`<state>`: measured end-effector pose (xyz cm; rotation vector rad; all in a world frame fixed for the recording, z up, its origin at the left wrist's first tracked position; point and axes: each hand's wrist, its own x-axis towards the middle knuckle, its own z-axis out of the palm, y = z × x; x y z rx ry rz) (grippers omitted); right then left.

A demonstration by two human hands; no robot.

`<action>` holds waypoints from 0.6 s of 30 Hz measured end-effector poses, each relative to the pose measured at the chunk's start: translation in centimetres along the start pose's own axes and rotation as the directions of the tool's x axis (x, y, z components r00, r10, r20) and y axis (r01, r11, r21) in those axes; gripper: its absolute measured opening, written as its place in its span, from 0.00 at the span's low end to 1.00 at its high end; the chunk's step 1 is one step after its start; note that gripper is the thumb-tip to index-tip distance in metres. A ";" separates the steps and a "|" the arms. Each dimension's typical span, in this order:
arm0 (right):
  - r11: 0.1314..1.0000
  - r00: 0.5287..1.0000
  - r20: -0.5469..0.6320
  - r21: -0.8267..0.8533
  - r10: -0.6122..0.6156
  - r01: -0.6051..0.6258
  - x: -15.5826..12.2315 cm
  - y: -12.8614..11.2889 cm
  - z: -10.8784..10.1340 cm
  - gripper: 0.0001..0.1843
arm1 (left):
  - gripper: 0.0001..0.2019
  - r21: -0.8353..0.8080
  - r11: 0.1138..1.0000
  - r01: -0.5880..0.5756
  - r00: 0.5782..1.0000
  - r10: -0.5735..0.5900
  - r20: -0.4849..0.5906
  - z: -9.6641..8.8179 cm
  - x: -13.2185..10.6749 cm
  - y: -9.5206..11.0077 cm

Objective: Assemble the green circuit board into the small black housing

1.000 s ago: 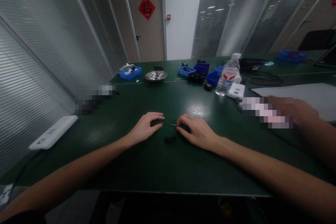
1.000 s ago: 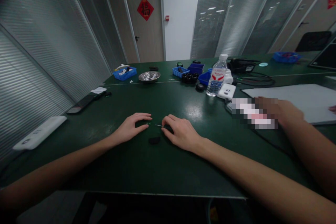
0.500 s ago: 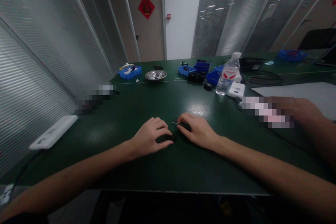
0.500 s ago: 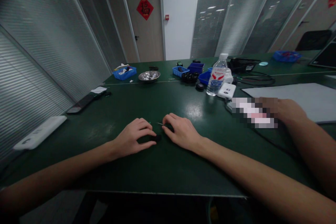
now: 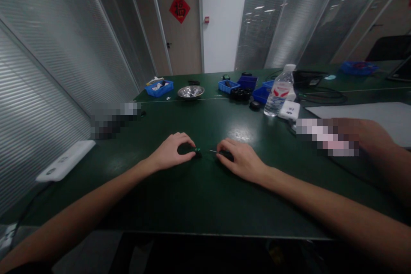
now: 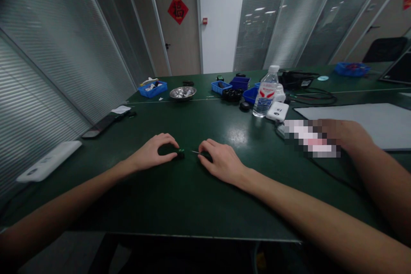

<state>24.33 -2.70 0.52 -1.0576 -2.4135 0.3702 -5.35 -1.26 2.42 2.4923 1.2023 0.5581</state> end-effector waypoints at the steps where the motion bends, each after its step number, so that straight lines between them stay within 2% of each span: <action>1: 1.000 1.000 0.000 -0.001 0.001 -0.001 0.0 0.0 0.0 0.07 | 0.13 -0.033 0.999 0.007 1.000 -0.007 -0.009 0.0 0.0 -0.3; 4: 1.000 1.000 0.001 -0.010 0.005 -0.005 0.0 0.0 0.1 0.07 | 0.13 -0.075 0.996 -0.048 0.999 0.047 -0.014 0.4 0.2 -1.1; 7: 1.000 1.000 0.011 -0.021 0.015 -0.015 0.1 -0.1 0.1 0.07 | 0.14 -0.003 0.988 -0.153 0.988 0.153 0.015 1.1 0.4 -1.8; 9: 1.000 1.000 0.015 -0.024 0.019 -0.019 0.1 -0.1 0.0 0.06 | 0.13 0.065 0.981 -0.185 0.983 0.184 0.016 1.5 0.5 -2.1; 14: 0.999 1.000 0.014 -0.027 0.019 -0.018 0.1 -0.1 0.0 0.06 | 0.11 0.165 0.964 -0.209 0.977 0.214 -0.008 1.5 0.5 -1.9; 18: 0.999 1.000 0.015 -0.028 0.019 -0.018 0.1 -0.1 0.1 0.06 | 0.08 0.089 0.986 -0.144 0.988 0.148 -0.037 1.5 0.5 -1.8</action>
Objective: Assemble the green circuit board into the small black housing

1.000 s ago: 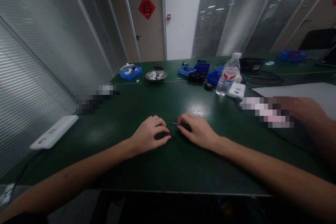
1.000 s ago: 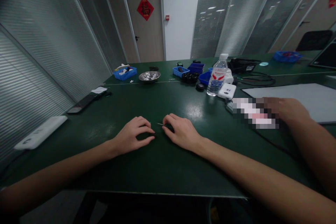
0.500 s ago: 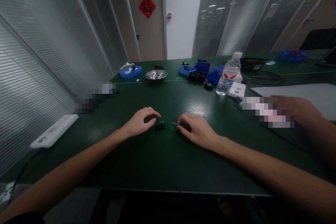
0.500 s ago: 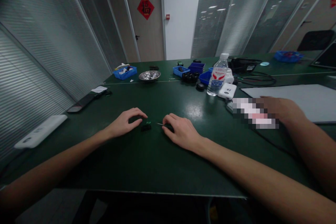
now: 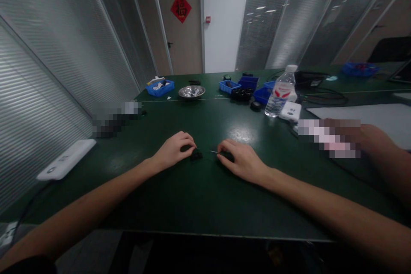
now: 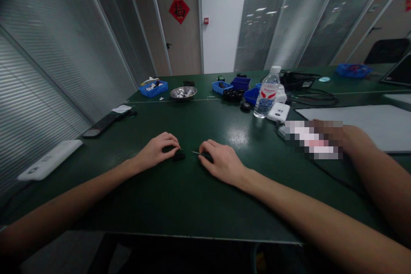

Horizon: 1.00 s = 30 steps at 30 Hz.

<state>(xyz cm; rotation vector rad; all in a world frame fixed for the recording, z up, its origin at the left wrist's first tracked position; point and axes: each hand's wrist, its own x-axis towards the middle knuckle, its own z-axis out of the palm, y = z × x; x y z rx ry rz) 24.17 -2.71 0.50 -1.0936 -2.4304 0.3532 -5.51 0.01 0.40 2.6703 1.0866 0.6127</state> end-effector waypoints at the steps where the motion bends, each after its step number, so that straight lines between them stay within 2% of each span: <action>1: 1.000 1.000 0.001 0.000 0.000 0.000 0.0 0.0 0.0 0.06 | 0.08 -0.024 0.999 0.023 1.000 -0.023 0.002 0.0 0.0 0.0; 10: 1.000 1.000 0.007 0.005 -0.001 0.001 0.0 0.1 -0.1 0.06 | 0.09 -0.156 0.974 0.162 0.984 -0.171 -0.042 0.1 -0.4 -0.6; 16: 1.000 1.000 0.004 0.011 -0.008 0.008 0.0 0.1 -0.1 0.07 | 0.06 -0.061 0.991 0.118 0.993 -0.119 -0.020 0.1 -0.3 -1.4; 20: 1.000 1.000 0.005 0.006 -0.016 0.016 -0.1 0.2 0.0 0.07 | 0.07 -0.070 0.984 0.164 0.986 -0.166 -0.027 0.1 -0.2 -1.4; 23: 1.000 1.000 0.000 -0.005 -0.020 0.020 -0.1 0.3 0.1 0.07 | 0.10 -0.068 0.982 0.177 0.982 -0.181 -0.048 0.0 -0.3 -0.6; 26: 1.000 1.000 0.002 -0.004 -0.017 0.017 -0.1 0.3 0.1 0.06 | 0.14 -0.036 0.990 0.138 0.988 -0.140 -0.059 -0.1 -0.4 1.0; 30: 1.000 1.000 0.010 -0.001 -0.018 0.018 -0.1 0.2 0.0 0.07 | 0.16 0.017 0.996 0.085 0.996 -0.086 0.017 0.0 -0.6 3.0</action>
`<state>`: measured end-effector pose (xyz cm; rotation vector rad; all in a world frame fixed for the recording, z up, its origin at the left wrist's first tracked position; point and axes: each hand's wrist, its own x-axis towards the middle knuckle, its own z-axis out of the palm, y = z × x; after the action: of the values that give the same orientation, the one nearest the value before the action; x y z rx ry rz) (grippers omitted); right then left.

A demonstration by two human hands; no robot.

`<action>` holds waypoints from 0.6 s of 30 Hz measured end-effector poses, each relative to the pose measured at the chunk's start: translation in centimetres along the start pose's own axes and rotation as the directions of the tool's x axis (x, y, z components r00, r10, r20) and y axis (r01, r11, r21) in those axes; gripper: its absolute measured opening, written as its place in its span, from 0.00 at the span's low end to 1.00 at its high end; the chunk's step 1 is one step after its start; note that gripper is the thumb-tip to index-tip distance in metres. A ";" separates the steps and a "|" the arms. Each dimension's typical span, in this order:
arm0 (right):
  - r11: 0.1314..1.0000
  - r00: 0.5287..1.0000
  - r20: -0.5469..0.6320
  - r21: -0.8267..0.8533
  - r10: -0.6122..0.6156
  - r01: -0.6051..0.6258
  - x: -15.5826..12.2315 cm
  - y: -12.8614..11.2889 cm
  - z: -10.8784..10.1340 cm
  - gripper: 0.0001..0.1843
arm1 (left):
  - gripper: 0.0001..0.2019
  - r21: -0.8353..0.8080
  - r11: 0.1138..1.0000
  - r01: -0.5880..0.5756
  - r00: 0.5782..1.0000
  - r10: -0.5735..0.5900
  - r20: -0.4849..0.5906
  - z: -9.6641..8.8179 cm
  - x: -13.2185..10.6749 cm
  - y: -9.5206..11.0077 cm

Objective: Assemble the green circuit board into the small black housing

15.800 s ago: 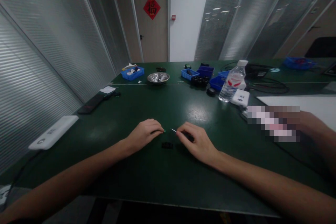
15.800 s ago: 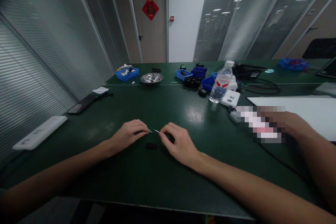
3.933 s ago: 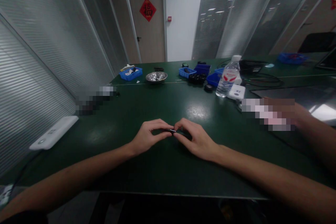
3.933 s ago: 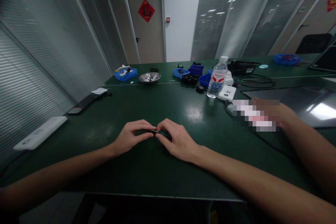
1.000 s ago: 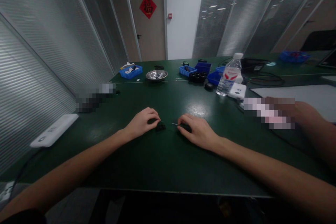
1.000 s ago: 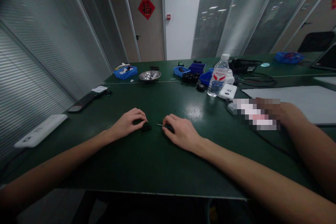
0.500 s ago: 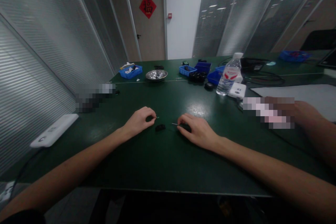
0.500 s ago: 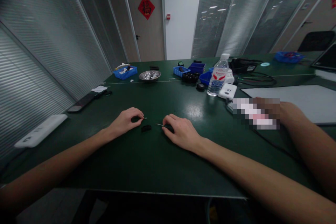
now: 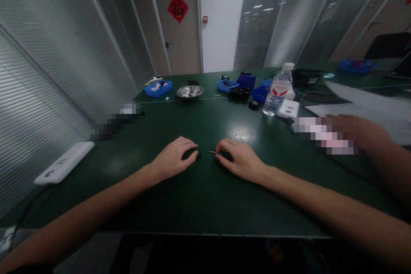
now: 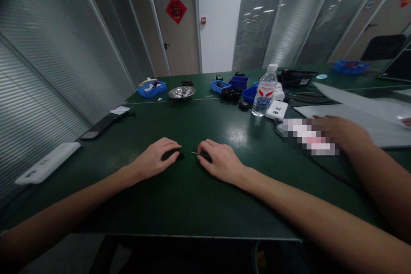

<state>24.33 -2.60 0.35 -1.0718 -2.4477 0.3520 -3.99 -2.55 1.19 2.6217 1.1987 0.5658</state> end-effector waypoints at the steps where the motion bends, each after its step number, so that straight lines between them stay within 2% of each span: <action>1: 1.000 1.000 -0.001 0.000 -0.001 0.001 0.0 0.0 0.0 0.07 | 0.17 0.017 1.000 -0.017 1.000 0.016 0.023 0.1 0.0 0.3; 5: 1.000 1.000 -0.005 0.001 -0.002 0.002 0.0 0.1 0.0 0.07 | 0.17 0.059 0.997 -0.057 0.998 0.054 0.043 0.2 0.0 0.4; 12: 1.000 1.000 -0.002 0.010 -0.010 0.010 0.0 0.1 0.1 0.07 | 0.15 0.041 0.998 0.042 0.999 -0.043 0.014 -0.3 0.0 -0.4; 18: 1.000 1.000 0.000 0.013 -0.007 0.007 0.0 0.1 0.1 0.07 | 0.12 0.034 0.999 0.035 0.999 -0.035 -0.010 -0.1 0.1 -1.2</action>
<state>24.38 -2.52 0.23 -1.0577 -2.4450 0.3652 -4.78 -1.74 0.88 2.6235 1.2661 0.5564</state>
